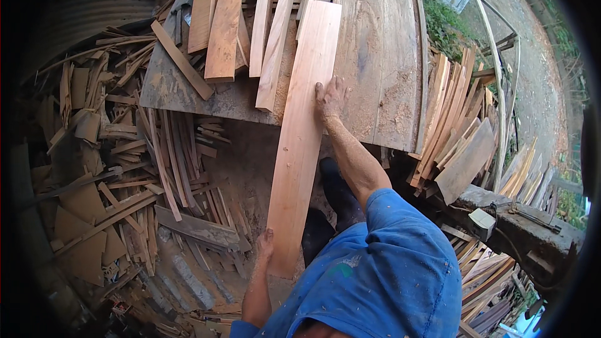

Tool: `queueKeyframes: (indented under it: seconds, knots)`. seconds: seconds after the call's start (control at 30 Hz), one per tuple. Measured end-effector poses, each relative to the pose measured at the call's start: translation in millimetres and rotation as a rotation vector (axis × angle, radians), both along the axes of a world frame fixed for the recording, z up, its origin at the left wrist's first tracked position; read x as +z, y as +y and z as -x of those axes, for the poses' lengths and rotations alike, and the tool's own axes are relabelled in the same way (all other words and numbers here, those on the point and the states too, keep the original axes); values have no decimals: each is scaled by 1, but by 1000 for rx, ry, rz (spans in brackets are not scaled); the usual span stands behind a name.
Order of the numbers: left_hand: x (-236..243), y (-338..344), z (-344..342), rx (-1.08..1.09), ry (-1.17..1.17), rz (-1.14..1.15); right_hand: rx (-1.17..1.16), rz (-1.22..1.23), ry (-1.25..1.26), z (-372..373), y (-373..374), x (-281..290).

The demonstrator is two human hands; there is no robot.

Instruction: The person uses a table saw to cut various wooden boards into thinner strips, handling the boards by hand and moving them across the blade.

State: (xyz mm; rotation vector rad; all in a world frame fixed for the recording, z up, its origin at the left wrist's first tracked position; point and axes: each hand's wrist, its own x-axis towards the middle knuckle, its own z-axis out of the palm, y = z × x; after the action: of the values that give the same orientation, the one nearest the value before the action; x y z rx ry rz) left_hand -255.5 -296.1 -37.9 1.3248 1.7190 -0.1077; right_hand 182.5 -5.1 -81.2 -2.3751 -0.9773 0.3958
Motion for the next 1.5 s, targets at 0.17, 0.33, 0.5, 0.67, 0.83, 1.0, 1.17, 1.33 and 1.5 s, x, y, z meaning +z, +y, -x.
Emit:
queueKeyframes:
  seconds: [0.17,0.33,0.5,0.67,0.83,1.0,1.17,1.33,1.5]
  knots:
    - [-9,1,6,-23,17,14,-6,-22,-9,-1,3,-4]
    - [-4,7,-2,-39,-21,-20,-5,-23,-9,-4,8,-3]
    - [-4,17,-9,-65,-2,-11,-3,-17,-27,-10,13,-1]
    - [-6,25,-14,-37,-52,-21,-18,-23,-44,-17,24,2]
    - [-7,36,-26,-49,-27,-52,-13,-21,-29,-26,37,-1]
    - [-35,40,-17,24,-116,-43,-32,-68,-22,-34,59,-3]
    - [-34,59,-38,45,-138,-42,-59,-71,-57,-51,70,-13]
    - [-39,74,-52,109,-155,-49,-88,-109,-53,-64,89,-14]
    - [-32,91,-69,202,-244,20,-88,-151,-12,-77,93,-13]
